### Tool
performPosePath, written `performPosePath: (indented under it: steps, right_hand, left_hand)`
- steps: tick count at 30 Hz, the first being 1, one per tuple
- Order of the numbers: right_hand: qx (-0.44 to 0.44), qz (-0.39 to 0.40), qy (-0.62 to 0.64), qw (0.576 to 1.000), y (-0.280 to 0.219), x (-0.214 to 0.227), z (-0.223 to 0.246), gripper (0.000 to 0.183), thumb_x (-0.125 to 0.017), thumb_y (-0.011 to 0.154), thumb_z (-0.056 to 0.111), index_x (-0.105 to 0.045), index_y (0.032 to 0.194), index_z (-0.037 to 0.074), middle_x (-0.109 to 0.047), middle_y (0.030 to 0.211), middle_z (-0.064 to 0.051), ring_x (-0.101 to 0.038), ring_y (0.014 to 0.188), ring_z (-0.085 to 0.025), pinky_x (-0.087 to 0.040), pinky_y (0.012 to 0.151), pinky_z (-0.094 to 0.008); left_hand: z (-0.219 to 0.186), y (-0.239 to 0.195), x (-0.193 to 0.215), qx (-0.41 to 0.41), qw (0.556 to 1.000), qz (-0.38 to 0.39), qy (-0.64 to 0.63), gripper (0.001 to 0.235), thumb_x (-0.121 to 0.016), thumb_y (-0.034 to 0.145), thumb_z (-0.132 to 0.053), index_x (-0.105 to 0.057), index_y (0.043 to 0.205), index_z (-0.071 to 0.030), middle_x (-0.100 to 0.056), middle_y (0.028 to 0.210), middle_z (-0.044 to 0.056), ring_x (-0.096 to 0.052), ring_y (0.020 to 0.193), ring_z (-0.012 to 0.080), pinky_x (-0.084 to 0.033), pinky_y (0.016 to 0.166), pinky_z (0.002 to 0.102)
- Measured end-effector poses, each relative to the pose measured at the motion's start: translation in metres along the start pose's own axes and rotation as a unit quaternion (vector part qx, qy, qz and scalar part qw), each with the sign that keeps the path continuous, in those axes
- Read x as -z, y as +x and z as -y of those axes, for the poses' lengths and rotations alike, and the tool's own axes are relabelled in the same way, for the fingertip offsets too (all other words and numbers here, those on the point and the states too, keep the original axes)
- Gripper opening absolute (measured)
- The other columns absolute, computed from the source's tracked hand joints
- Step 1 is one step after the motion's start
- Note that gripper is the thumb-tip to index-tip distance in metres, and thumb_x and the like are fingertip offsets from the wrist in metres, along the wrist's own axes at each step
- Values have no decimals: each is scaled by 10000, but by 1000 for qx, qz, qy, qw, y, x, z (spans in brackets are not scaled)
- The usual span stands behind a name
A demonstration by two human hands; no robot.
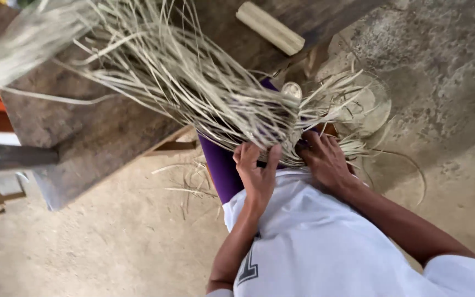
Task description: Weave a hat using natural fiber strands.
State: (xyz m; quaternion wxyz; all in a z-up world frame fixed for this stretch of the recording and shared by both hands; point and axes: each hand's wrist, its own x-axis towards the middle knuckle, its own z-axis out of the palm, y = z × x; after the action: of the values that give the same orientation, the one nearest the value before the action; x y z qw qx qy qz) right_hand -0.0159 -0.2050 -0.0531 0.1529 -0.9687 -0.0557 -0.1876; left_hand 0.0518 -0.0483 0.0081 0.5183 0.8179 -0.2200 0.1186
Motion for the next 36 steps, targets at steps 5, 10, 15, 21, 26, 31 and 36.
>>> performPosePath:
  steps: [5,10,15,21,26,31,36]
  right_hand:
    - [-49,93,60,993,-2,31,-1,625,-703,540,162,-477,1122,171,-441,1137,-267,-493,857,-437,-298,816,-591]
    - [-134,217,70,964,9,128,15,615,-729,608,276,-496,1165,160,-418,1292,-174,-515,995,-370,-342,790,-536]
    - [-128,-37,133,982,12,93,22,136,-674,798,226,-644,923,184,-586,1001,17,-603,915,-196,-487,716,-300]
    - [-70,-66,261,960,33,68,34,108,-616,846,31,-615,922,107,-561,894,-53,-595,675,-238,-509,607,-340]
    - [-62,-144,290,944,52,85,35,129,-618,854,29,-678,937,108,-603,832,-43,-598,634,-218,-485,514,-314]
    - [-24,-106,229,967,67,77,32,99,-673,802,90,-702,880,142,-618,790,-45,-609,622,-256,-495,530,-335]
    - [74,-16,273,959,70,71,14,206,-613,774,-76,-668,946,23,-610,882,-103,-608,774,-218,-470,675,-280]
  left_hand:
    - [37,-25,1,145,984,16,-99,315,-676,858,-263,-557,629,-83,-481,534,3,-416,553,87,-359,659,260]
    - [7,-18,8,183,974,63,-121,314,-662,864,-281,-583,638,-79,-513,524,17,-428,512,71,-396,580,258]
    - [-15,-4,7,196,971,73,-117,314,-695,834,-284,-581,638,-66,-515,515,15,-431,520,59,-387,542,239]
    - [-21,6,-4,222,954,96,-178,270,-724,810,-286,-655,694,-52,-545,533,37,-438,554,69,-403,560,272]
    - [-22,6,-12,210,954,32,-212,228,-726,806,-265,-673,726,-58,-576,597,76,-512,615,112,-454,635,319]
    - [-5,-8,-11,193,963,-9,-189,218,-768,759,-243,-670,738,-49,-620,652,87,-559,693,122,-443,701,350]
    - [-7,-11,-11,90,995,-13,34,67,-670,725,-258,-666,760,-201,-657,850,-14,-560,896,192,-297,775,342]
